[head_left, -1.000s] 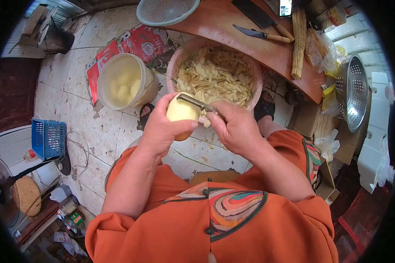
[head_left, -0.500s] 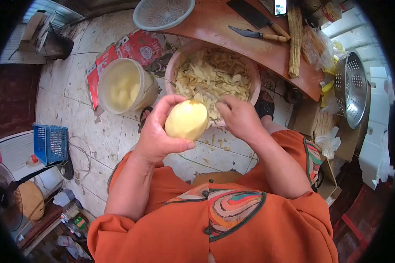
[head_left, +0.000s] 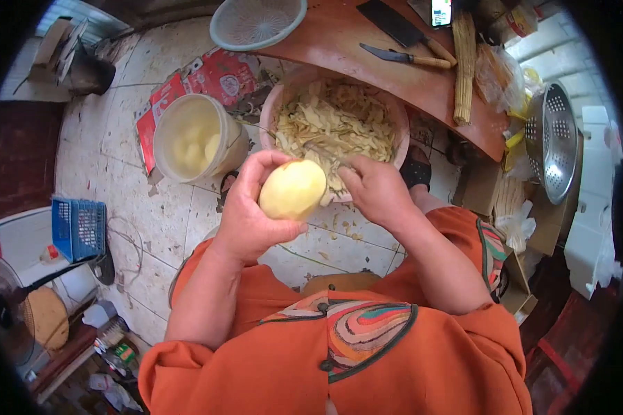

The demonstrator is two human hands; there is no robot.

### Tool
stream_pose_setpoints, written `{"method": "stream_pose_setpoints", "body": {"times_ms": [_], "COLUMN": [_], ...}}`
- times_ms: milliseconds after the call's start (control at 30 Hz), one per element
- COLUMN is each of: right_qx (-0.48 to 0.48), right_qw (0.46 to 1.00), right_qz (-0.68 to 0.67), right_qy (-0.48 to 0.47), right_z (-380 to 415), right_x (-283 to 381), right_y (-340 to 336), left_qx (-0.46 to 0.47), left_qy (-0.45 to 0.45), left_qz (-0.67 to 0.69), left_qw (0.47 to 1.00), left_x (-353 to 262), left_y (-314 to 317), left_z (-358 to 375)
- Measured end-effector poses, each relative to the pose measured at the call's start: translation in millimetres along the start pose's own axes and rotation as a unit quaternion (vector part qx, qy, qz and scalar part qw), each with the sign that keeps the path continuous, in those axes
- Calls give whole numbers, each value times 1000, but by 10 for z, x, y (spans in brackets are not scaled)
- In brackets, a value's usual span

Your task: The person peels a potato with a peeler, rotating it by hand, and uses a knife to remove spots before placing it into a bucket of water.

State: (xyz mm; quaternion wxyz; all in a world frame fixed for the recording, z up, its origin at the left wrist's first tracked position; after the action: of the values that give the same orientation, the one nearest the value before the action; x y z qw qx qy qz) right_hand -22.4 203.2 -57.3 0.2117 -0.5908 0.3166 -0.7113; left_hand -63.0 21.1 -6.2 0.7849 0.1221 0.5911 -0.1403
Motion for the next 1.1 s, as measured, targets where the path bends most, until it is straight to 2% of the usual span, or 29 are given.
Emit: {"method": "stream_pose_setpoints", "body": {"times_ms": [100,167,300,367,467,500,533,567,633,667,733,800,900,1100], "right_qx": [-54,-91,-86,-87,-133,-134,-86,-40,-75,-97,-93,-95,-95,-97], "right_qw": [995,988,980,977,977,977,992,999,996,992,990,986,982,979], "right_qz": [-73,-128,-177,-191,-145,-145,-85,-24,-54,-84,-108,-135,-157,-140], "right_qy": [29,-13,-10,-43,-82,-79,-35,11,9,2,6,14,-35,-109], "right_z": [65,80,174,224,220,164,49,3,-21,-37,-38,-14,43,104], "right_x": [84,207,324,424,412,316,126,-18,51,104,125,160,324,471], "right_y": [-161,-241,-254,-260,-233,-184,-51,43,-52,-107,-160,-209,-231,-303], "left_qx": [-13,-33,-76,-91,-68,-18,32,37,57,50,-23,-13,-35,-20], "left_qy": [1,-12,-64,-94,-127,-121,-114,-115,-84,-81,-118,-99,-89,-155], "left_qz": [17,34,116,148,188,210,233,230,267,271,254,269,279,271], "left_qw": [1000,999,988,980,972,970,965,966,958,958,960,958,956,950], "left_x": [3,44,156,157,160,147,131,144,93,79,102,114,86,168], "left_y": [-14,-52,-129,-113,-59,-22,32,45,59,46,-12,-21,-25,14], "left_z": [-20,-24,-60,-60,-42,-21,4,7,-8,-8,-64,-71,-68,-75]}}
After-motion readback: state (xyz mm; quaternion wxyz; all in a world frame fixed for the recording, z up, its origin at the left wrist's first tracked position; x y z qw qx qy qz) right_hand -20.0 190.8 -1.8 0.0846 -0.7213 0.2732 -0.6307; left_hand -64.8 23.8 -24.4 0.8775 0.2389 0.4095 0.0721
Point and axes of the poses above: each hand's wrist, its own z-axis away from the middle knuckle, its own y-axis out of the palm, x = y × z, the point moved 7 cm from there along -z, towards the middle knuckle, and after that the axes turned 11 degrees about -x, right-handed, at the moved point
